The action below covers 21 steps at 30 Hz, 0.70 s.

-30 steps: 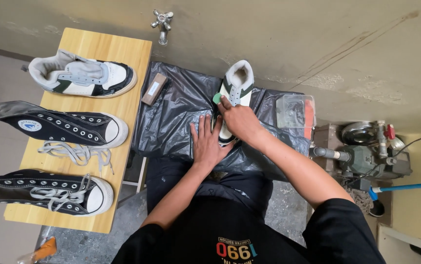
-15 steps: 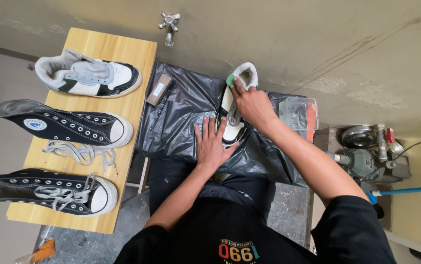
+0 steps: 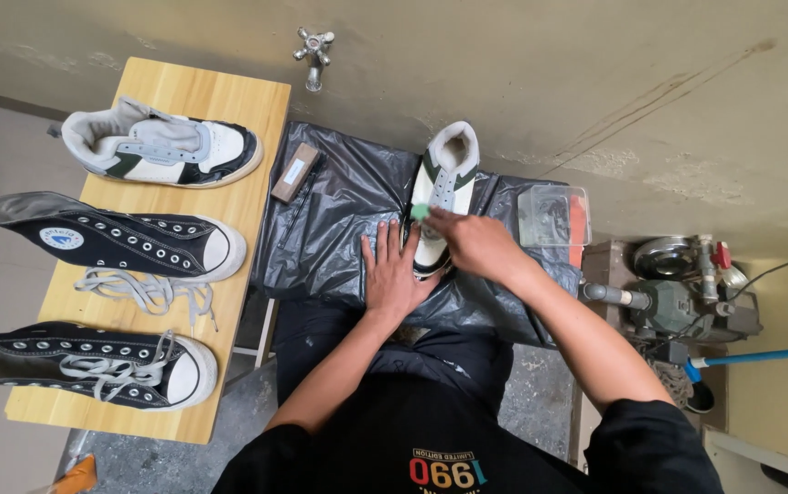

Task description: The person scrubs a white and black sneaker with a green brush, focusing on the upper and sole. They then place the cleaned shoe on a wooden table next to other shoes.

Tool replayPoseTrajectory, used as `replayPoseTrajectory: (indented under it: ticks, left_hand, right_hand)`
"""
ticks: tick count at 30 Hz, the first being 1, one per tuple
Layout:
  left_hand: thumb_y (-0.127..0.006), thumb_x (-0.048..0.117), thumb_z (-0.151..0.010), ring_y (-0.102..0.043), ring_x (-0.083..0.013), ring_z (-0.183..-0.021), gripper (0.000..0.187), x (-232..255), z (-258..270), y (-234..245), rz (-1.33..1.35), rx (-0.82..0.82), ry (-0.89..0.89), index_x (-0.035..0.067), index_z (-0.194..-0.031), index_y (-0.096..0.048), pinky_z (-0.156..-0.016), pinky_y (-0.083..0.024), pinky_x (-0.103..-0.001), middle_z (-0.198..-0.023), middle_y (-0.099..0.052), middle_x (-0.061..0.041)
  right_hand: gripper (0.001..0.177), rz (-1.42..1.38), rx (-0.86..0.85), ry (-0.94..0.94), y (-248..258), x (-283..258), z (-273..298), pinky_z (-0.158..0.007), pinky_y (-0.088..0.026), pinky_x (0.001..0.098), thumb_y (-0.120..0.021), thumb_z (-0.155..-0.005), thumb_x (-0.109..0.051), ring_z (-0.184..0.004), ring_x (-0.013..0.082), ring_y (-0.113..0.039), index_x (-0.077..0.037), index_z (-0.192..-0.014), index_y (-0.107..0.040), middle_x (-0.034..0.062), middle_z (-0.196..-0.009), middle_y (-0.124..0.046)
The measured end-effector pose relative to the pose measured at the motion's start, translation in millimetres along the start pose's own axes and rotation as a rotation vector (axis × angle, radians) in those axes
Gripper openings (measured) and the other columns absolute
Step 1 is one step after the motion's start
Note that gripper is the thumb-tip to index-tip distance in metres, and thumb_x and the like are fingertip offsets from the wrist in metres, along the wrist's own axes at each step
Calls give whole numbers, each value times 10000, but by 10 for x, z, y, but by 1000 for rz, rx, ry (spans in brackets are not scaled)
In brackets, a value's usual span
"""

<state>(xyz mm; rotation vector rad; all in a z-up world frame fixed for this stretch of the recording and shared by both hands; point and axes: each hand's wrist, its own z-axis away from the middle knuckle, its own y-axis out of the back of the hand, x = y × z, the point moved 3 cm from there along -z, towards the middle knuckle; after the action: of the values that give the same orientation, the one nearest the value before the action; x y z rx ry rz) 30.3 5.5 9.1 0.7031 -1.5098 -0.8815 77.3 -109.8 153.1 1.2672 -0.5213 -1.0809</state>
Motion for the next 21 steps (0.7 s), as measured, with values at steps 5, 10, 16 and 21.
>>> replayPoseTrajectory:
  ticks: [5, 10, 16, 21]
  left_hand:
    - [-663, 648, -786, -242, -396, -1538, 956, 20, 67, 12, -1, -1, -8, 184, -1570, -373, -1211, -101, -687, -1590, -374, -242]
    - [-669, 641, -781, -240, -392, -1539, 959, -1, 16, -25, -5, 12, -21, 175, -1567, -376, -1212, -106, -687, -1588, -374, -239]
    - [-676, 641, -766, -253, -392, -1533, 964, 1, 5, -28, -10, 41, -26, 176, -1560, -390, -1216, -112, -680, -1574, -393, -240]
    - [-637, 680, -782, -225, -382, -1545, 968, -17, 2, -63, -3, 7, -15, 193, -1573, -363, -1219, -102, -687, -1598, -358, -228]
  right_hand:
    - [553, 480, 420, 30, -229, 401, -216, -579, -613, 401, -525, -857, -86, -738, 292, -720, -149, -1398, -618, 52, -1479, -595]
    - [570, 651, 492, 44, -462, 368, -71, -544, -613, 323, -557, -824, -92, -676, 206, -693, -113, -1389, -633, 73, -1480, -599]
    - [584, 101, 324, -47, -922, 353, 142, -688, -625, 505, -489, -863, -58, -843, 395, -726, -116, -1438, -570, 100, -1520, -541]
    - [402, -519, 262, -77, -377, 341, 289, -1002, -517, 539, -584, -939, -54, -1244, 398, -614, -120, -1319, -693, 152, -1375, -654]
